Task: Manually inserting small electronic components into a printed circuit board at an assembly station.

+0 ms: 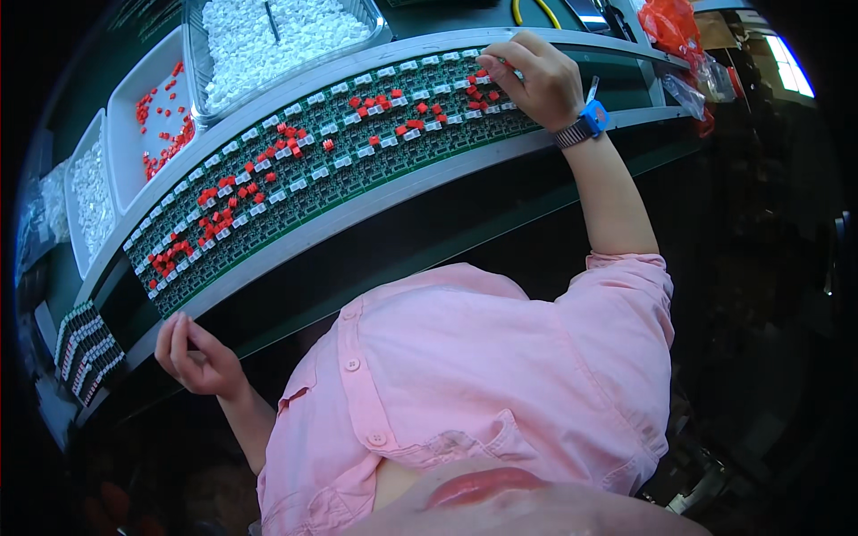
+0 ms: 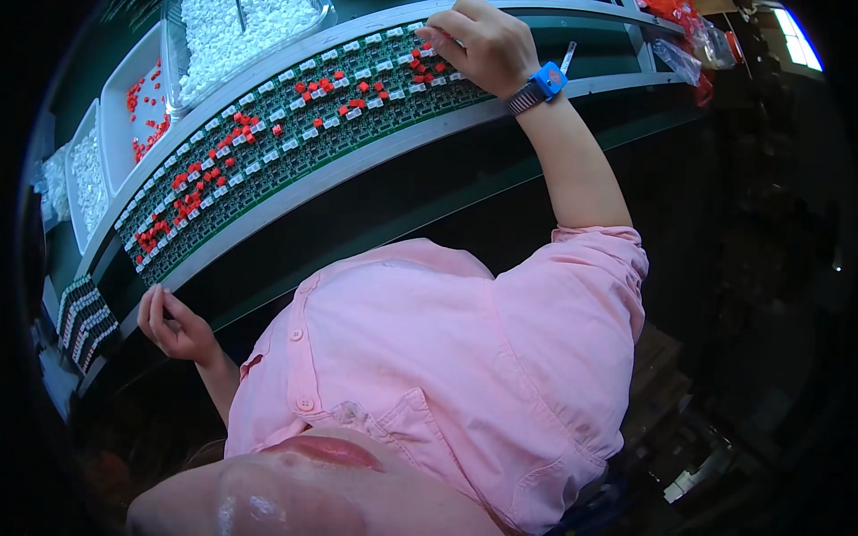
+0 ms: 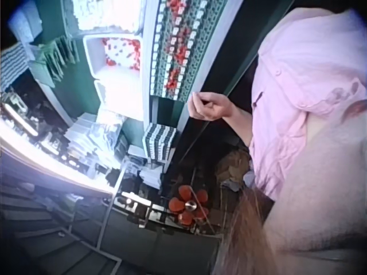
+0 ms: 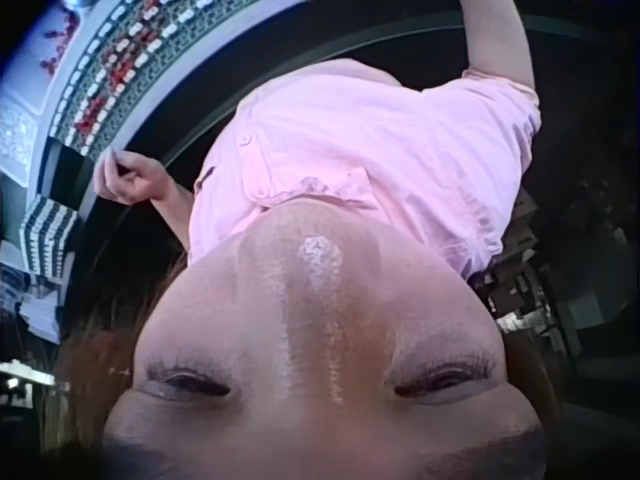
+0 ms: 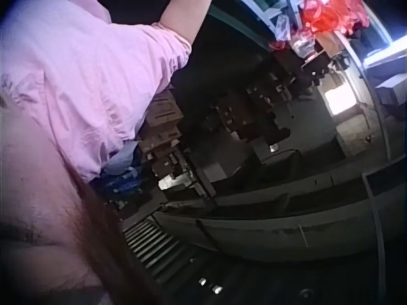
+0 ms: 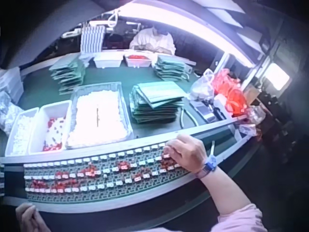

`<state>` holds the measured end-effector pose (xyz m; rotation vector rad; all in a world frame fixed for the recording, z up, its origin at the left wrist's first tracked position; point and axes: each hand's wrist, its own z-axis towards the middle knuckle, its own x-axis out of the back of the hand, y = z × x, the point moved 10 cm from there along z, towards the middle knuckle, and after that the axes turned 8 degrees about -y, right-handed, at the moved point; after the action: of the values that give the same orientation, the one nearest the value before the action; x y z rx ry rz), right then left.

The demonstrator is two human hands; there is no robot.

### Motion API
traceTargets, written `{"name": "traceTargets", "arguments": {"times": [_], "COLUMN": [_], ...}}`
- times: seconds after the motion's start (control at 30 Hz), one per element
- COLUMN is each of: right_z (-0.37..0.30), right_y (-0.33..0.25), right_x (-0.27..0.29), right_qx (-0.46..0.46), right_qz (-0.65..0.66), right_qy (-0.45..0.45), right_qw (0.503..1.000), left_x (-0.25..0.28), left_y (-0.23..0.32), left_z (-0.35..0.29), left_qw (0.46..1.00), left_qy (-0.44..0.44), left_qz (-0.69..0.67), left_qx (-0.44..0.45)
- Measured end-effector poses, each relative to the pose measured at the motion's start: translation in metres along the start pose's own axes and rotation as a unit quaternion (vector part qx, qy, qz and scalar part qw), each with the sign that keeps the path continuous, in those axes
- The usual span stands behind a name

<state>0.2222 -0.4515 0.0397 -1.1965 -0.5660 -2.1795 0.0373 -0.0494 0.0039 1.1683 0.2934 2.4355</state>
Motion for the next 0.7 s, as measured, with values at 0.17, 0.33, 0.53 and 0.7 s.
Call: {"name": "traceTargets", "arguments": {"times": [0.17, 0.33, 0.53, 0.7], "right_z": [-0.001, 0.044, 0.069, 0.061], "right_y": [-0.016, -0.092, -0.132, -0.139], "right_x": [-0.021, -0.032, -0.033, -0.036], "right_qx": [0.080, 0.068, 0.102, 0.089], "right_qz": [0.017, 0.111, 0.138, 0.123], "right_qy": [0.026, 0.000, -0.027, -0.030], "right_qw": [0.996, 0.991, 0.985, 0.988], "left_x": [0.006, 0.007, 0.010, 0.013], "left_y": [-0.023, -0.038, -0.042, -0.051], "left_z": [0.001, 0.004, -0.001, -0.013], "left_qw": [0.996, 0.985, 0.982, 0.976], "left_qy": [-0.009, -0.030, -0.055, -0.055], "left_qz": [0.054, 0.089, 0.050, 0.045], "left_qx": [0.071, 0.147, 0.174, 0.204]}}
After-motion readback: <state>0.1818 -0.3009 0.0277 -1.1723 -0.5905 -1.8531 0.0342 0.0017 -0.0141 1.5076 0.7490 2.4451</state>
